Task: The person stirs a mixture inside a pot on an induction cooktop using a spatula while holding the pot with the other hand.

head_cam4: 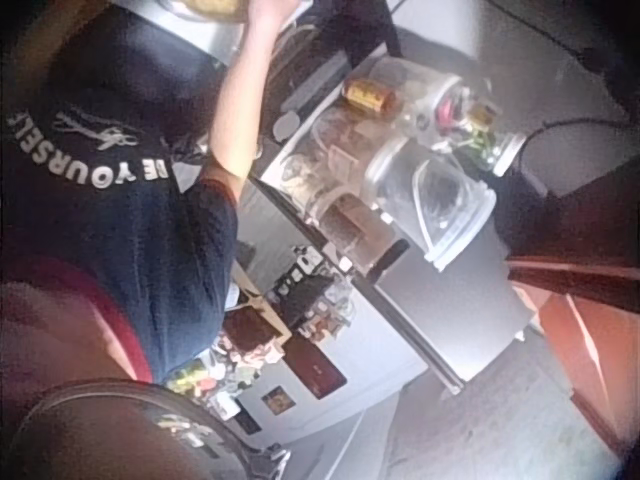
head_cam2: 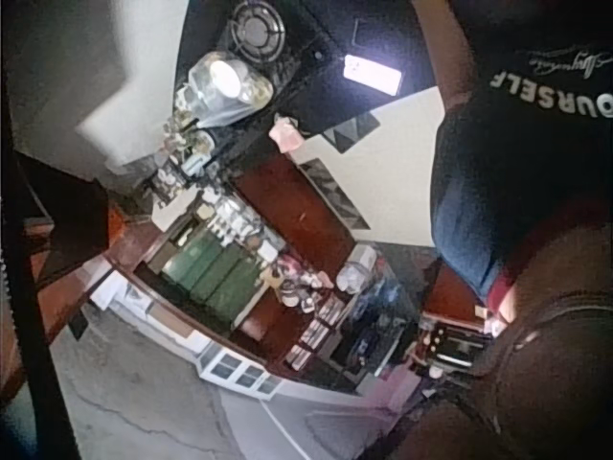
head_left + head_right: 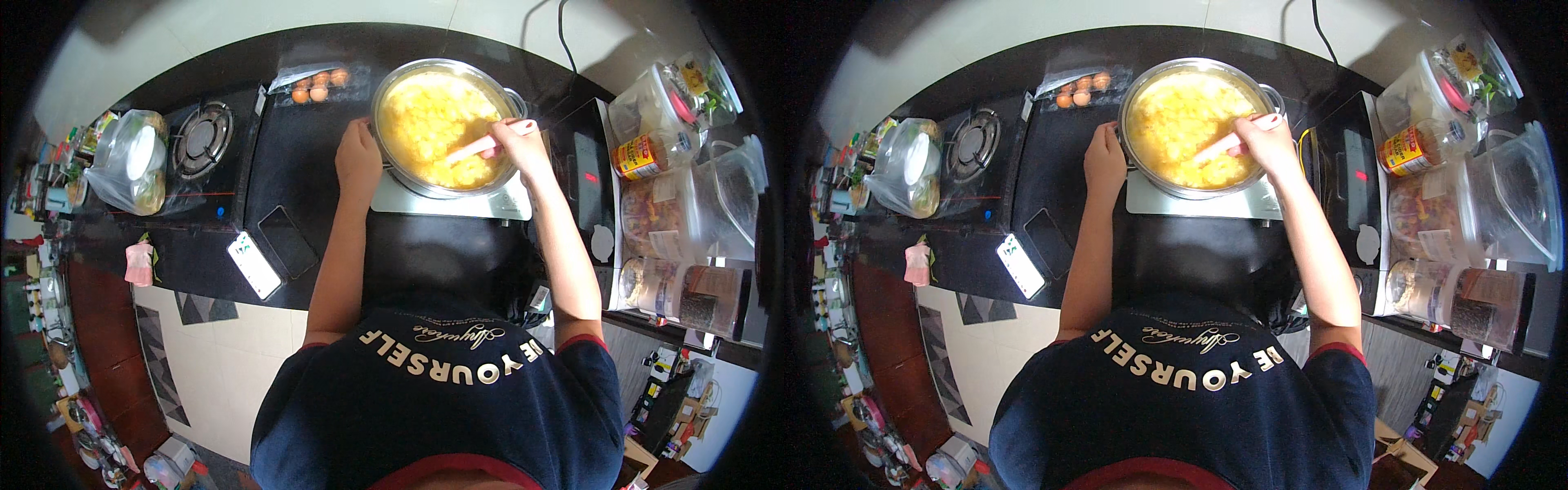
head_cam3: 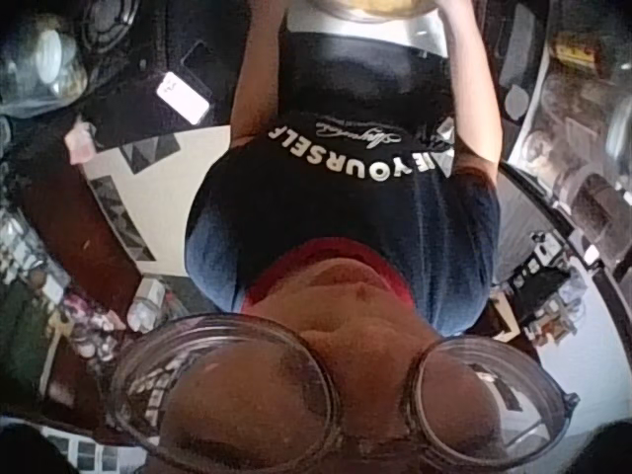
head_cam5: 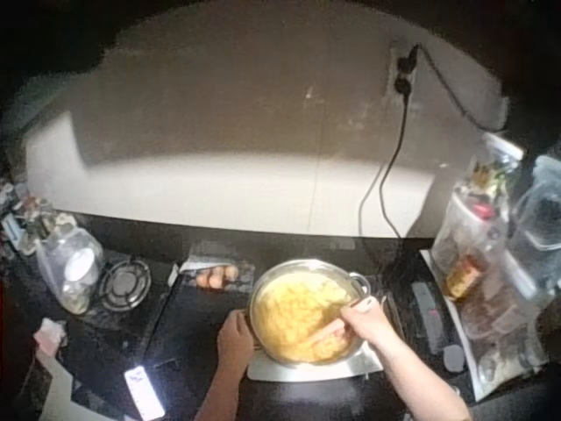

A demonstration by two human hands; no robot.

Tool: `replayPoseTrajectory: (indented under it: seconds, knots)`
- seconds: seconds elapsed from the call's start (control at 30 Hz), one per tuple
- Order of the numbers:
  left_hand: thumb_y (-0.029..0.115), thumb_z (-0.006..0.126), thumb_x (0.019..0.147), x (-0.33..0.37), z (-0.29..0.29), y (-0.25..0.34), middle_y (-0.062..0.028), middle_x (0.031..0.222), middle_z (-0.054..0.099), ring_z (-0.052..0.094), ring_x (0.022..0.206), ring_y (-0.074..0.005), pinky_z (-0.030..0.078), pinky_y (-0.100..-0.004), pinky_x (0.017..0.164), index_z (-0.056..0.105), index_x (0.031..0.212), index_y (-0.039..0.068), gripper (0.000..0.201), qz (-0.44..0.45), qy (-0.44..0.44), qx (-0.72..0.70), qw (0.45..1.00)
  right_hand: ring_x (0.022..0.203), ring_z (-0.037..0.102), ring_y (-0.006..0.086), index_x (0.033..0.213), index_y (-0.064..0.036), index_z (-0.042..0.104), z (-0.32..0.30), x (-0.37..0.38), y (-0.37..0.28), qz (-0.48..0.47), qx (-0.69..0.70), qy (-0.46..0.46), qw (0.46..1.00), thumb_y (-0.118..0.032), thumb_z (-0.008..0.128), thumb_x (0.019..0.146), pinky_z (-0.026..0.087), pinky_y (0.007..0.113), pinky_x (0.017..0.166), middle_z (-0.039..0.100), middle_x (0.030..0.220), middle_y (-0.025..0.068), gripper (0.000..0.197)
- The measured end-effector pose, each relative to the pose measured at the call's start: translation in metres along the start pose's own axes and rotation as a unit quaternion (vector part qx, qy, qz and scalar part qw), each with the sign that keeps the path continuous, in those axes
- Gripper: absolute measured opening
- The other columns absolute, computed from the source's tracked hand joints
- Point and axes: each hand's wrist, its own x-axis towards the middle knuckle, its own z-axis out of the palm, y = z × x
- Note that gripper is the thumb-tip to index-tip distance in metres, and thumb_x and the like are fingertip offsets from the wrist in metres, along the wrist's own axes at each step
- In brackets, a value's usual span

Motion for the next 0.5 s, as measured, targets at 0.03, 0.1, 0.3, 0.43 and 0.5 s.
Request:
replayPoseTrajectory:
  seconds: [0.03,0.1,0.3,0.43,0.5]
  knots:
    - [0.021,0.034,0.097,0.001,0.001,0.000,-0.0207,0.103,0.062,0.058,0.099,-0.0376,0.044,-0.0428,0.085,0.058,0.105,0.000,0.033,0.002,-0.001,-0.001,1.000,0.052,0.060,0.0112,0.065,-0.0020,0.062,0.001,0.002,0.001,0.002,0.044,0.015,0.999,-0.013,0.054,0.081,0.047,0.023,0.053,0.065,0.061,0.0083,0.021]
    - [0.020,0.034,0.097,0.002,0.000,-0.001,-0.0207,0.102,0.062,0.058,0.098,-0.0373,0.045,-0.0427,0.084,0.058,0.104,0.000,0.032,-0.004,-0.010,-0.003,1.000,0.053,0.059,0.0107,0.067,-0.0019,0.063,-0.002,0.001,-0.005,-0.031,0.065,0.038,0.997,-0.015,0.054,0.083,0.047,0.023,0.055,0.065,0.061,0.0078,0.022]
    - [0.020,0.035,0.096,0.003,-0.001,-0.003,-0.0206,0.102,0.063,0.059,0.097,-0.0366,0.045,-0.0420,0.084,0.058,0.104,0.000,0.032,-0.007,-0.008,0.001,1.000,0.074,0.061,0.0106,0.078,0.0002,0.063,-0.040,0.012,-0.066,-0.186,-0.034,-0.026,0.982,-0.018,0.062,0.085,0.048,0.025,0.075,0.066,0.076,0.0063,0.020]
    - [0.020,0.035,0.097,0.003,0.000,-0.007,-0.0206,0.102,0.063,0.059,0.097,-0.0366,0.045,-0.0419,0.084,0.058,0.104,0.000,0.032,-0.002,-0.006,-0.001,1.000,0.075,0.059,0.0074,0.088,0.0020,0.066,-0.063,0.022,-0.094,-0.222,-0.135,-0.046,0.965,-0.019,0.065,0.085,0.047,0.021,0.070,0.067,0.080,0.0031,0.021]
    - [0.021,0.035,0.097,0.003,0.000,-0.004,-0.0205,0.101,0.063,0.059,0.097,-0.0365,0.045,-0.0419,0.083,0.058,0.105,0.000,0.032,-0.007,-0.007,0.003,1.000,0.074,0.058,0.0067,0.088,0.0009,0.066,-0.068,0.031,-0.100,-0.238,-0.189,-0.046,0.952,-0.018,0.065,0.084,0.046,0.020,0.070,0.066,0.079,0.0022,0.019]
